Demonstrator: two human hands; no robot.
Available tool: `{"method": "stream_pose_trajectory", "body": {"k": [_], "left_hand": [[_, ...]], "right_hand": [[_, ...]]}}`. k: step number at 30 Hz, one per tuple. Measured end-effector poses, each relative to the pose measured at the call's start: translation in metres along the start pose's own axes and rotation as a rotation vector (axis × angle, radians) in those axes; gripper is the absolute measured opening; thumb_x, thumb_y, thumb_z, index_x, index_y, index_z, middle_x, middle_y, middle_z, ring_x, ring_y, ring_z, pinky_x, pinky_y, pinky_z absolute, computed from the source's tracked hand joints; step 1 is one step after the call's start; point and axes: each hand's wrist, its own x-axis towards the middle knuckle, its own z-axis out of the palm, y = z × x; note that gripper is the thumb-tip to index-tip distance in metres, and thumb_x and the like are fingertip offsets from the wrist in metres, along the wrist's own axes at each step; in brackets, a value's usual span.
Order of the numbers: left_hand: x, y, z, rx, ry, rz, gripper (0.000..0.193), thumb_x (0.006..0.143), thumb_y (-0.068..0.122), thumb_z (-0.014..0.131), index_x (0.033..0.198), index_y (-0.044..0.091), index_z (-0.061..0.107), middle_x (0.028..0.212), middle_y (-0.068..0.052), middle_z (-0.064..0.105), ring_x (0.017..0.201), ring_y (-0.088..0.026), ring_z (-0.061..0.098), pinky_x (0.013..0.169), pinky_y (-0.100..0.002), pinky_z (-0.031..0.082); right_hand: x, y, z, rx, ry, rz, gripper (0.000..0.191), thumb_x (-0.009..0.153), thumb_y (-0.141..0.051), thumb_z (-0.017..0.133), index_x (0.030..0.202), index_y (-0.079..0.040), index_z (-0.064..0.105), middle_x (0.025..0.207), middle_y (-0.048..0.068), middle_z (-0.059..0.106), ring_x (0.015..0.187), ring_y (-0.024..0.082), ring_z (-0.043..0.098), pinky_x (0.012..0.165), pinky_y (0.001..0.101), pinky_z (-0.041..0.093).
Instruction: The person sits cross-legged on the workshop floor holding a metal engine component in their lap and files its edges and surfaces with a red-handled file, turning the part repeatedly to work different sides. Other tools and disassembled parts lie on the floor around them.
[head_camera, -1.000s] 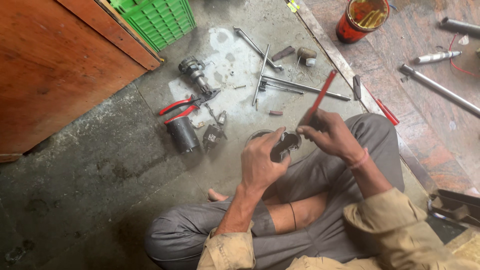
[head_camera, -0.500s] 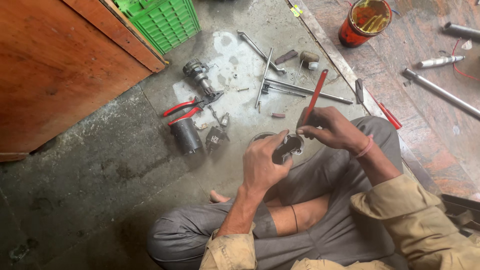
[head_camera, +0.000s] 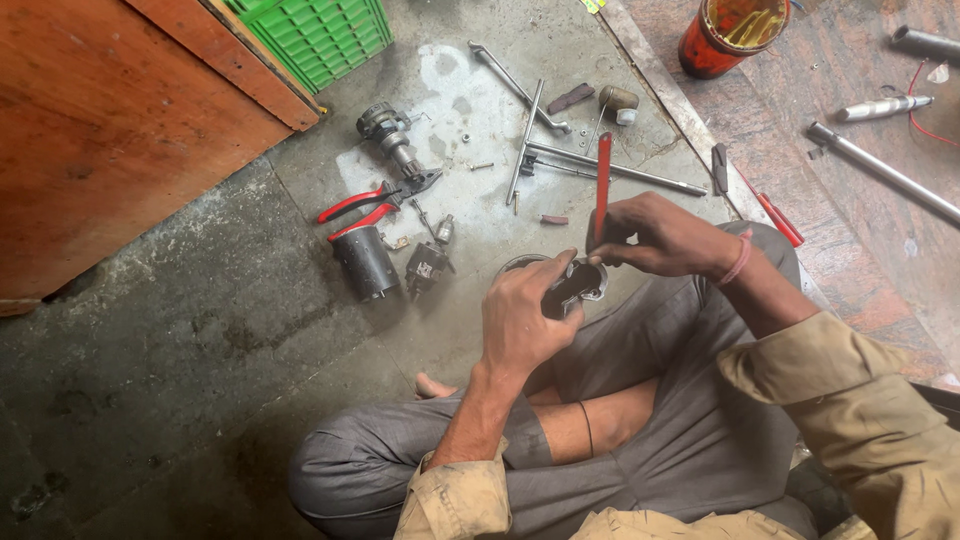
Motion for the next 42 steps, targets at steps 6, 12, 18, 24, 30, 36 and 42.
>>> {"method": "stream_pose_trajectory", "body": {"k": [6, 12, 18, 24, 30, 36, 42], "left_hand": [[0.0, -0.002, -0.001, -0.026, -0.028, 0.016, 0.059, 0.069, 0.017, 0.081, 0.127, 0.01, 0.072, 0.104, -0.009, 0.076, 0.091, -0.03, 0.071, 0.086, -0.041, 0.055], [0.001, -0.002, -0.001, -0.009, -0.023, 0.01, 0.055, 0.069, 0.019, 0.082, 0.121, 0.007, 0.072, 0.105, -0.011, 0.076, 0.094, -0.03, 0.072, 0.087, -0.041, 0.056], [0.001, -0.001, -0.002, -0.017, -0.028, -0.005, 0.056, 0.068, 0.019, 0.081, 0.122, 0.009, 0.073, 0.103, -0.011, 0.076, 0.092, -0.03, 0.072, 0.086, -0.041, 0.056], [0.002, 0.001, -0.004, -0.018, -0.058, -0.006, 0.054, 0.069, 0.019, 0.081, 0.122, 0.009, 0.072, 0.101, -0.01, 0.076, 0.092, -0.031, 0.072, 0.086, -0.041, 0.055], [0.003, 0.0, -0.004, 0.01, -0.002, 0.025, 0.055, 0.067, 0.019, 0.081, 0.12, 0.009, 0.073, 0.102, -0.011, 0.075, 0.093, -0.033, 0.07, 0.088, -0.043, 0.054], [0.004, -0.003, -0.001, -0.004, -0.036, -0.007, 0.054, 0.069, 0.019, 0.081, 0.122, 0.01, 0.073, 0.106, -0.01, 0.076, 0.096, -0.031, 0.071, 0.09, -0.042, 0.055], [0.006, -0.003, -0.002, 0.013, -0.05, 0.0, 0.058, 0.068, 0.02, 0.082, 0.124, 0.009, 0.072, 0.108, -0.01, 0.075, 0.097, -0.031, 0.071, 0.092, -0.042, 0.054]], "right_hand": [[0.003, -0.005, -0.002, -0.045, -0.004, -0.077, 0.021, 0.085, -0.023, 0.078, 0.091, -0.003, 0.073, 0.077, 0.012, 0.071, 0.069, 0.027, 0.069, 0.065, 0.0401, 0.051], [0.015, -0.004, 0.001, -0.009, -0.03, -0.067, 0.023, 0.086, -0.024, 0.077, 0.092, -0.003, 0.072, 0.078, 0.011, 0.072, 0.069, 0.024, 0.072, 0.066, 0.038, 0.054], [0.006, 0.0, -0.009, -0.015, -0.084, -0.021, 0.023, 0.087, -0.026, 0.076, 0.087, -0.004, 0.072, 0.071, 0.008, 0.073, 0.066, 0.021, 0.073, 0.064, 0.0369, 0.055], [0.018, 0.013, 0.001, -0.108, -0.031, -0.15, 0.024, 0.087, -0.026, 0.078, 0.09, -0.002, 0.073, 0.074, 0.011, 0.07, 0.067, 0.024, 0.068, 0.065, 0.0382, 0.051], [-0.005, 0.027, 0.008, 0.146, 0.022, 0.158, 0.018, 0.092, -0.02, 0.073, 0.094, -0.002, 0.072, 0.077, 0.007, 0.074, 0.071, 0.015, 0.071, 0.068, 0.0318, 0.057], [-0.035, 0.025, 0.027, 0.47, 0.208, 0.213, 0.018, 0.101, -0.016, 0.061, 0.105, 0.001, 0.066, 0.089, 0.005, 0.071, 0.083, 0.013, 0.068, 0.077, 0.0317, 0.057], [-0.007, 0.015, 0.014, 0.082, 0.107, 0.122, 0.023, 0.098, -0.021, 0.065, 0.096, 0.002, 0.066, 0.074, 0.01, 0.07, 0.068, 0.017, 0.067, 0.066, 0.0339, 0.053]]}}
